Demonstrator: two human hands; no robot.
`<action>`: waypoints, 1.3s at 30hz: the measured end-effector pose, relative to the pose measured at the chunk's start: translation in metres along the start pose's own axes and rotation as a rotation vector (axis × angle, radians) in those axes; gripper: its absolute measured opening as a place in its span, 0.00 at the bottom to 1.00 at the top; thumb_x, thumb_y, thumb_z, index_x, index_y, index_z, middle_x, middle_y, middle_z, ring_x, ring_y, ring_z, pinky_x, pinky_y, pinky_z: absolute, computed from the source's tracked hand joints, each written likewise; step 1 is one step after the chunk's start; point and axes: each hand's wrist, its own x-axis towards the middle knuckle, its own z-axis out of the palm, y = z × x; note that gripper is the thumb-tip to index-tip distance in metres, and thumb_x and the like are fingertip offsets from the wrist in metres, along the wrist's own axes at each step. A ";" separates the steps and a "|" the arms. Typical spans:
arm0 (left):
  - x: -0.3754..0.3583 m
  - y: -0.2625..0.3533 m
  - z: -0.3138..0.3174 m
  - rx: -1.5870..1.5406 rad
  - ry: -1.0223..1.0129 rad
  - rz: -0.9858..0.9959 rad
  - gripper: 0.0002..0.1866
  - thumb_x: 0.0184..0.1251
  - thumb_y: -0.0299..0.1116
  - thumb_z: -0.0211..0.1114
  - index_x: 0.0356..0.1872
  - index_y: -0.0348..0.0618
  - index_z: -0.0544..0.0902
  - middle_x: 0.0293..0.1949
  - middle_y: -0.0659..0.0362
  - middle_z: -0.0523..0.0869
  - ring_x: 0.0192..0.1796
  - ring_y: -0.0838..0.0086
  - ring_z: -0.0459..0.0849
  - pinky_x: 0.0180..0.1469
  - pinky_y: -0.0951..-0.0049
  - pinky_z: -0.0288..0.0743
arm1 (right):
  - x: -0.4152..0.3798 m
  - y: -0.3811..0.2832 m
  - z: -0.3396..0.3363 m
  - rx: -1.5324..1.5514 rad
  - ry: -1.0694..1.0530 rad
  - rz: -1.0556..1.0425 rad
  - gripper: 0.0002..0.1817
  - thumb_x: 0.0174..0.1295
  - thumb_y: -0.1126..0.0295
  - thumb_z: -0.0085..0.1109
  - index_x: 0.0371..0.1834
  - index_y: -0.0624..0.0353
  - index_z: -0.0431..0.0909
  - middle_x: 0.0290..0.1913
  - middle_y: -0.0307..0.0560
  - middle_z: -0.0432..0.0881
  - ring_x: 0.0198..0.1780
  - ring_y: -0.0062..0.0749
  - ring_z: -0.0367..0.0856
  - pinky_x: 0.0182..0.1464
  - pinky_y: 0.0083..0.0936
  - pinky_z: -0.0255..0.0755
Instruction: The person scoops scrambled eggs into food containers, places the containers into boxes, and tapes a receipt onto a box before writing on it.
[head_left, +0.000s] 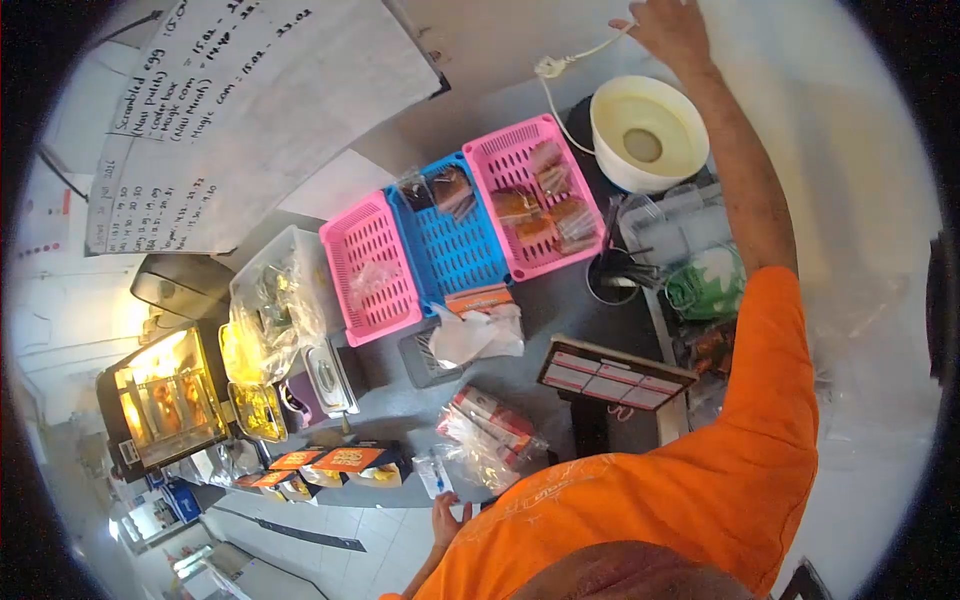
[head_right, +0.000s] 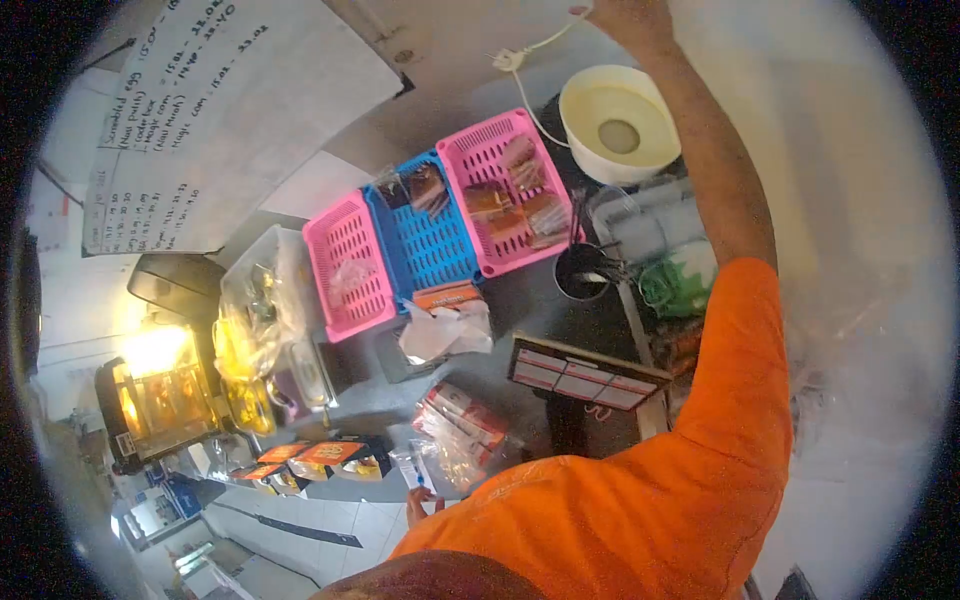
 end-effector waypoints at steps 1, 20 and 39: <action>-0.008 -0.008 0.002 -0.017 -0.007 -0.033 0.23 0.57 0.28 0.76 0.50 0.40 0.72 0.42 0.50 0.81 0.44 0.56 0.80 0.44 0.59 0.76 | 0.011 -0.015 0.014 -0.067 -0.127 0.049 0.10 0.65 0.73 0.55 0.41 0.61 0.86 0.46 0.55 0.87 0.53 0.49 0.84 0.63 0.41 0.72; 0.006 -0.094 0.039 0.114 -0.134 -0.541 0.20 0.61 0.31 0.73 0.49 0.39 0.74 0.42 0.48 0.81 0.44 0.55 0.80 0.46 0.59 0.76 | 0.103 -0.215 0.197 1.162 -0.016 0.228 0.20 0.55 0.46 0.72 0.39 0.48 0.91 0.38 0.47 0.89 0.41 0.41 0.86 0.45 0.35 0.78; 0.049 -0.129 0.033 0.142 -0.179 -0.543 0.18 0.64 0.33 0.72 0.49 0.38 0.74 0.42 0.48 0.81 0.45 0.55 0.80 0.47 0.59 0.75 | 0.087 -0.262 0.203 0.872 0.076 0.223 0.32 0.62 0.30 0.52 0.40 0.46 0.88 0.37 0.47 0.88 0.42 0.46 0.88 0.43 0.44 0.80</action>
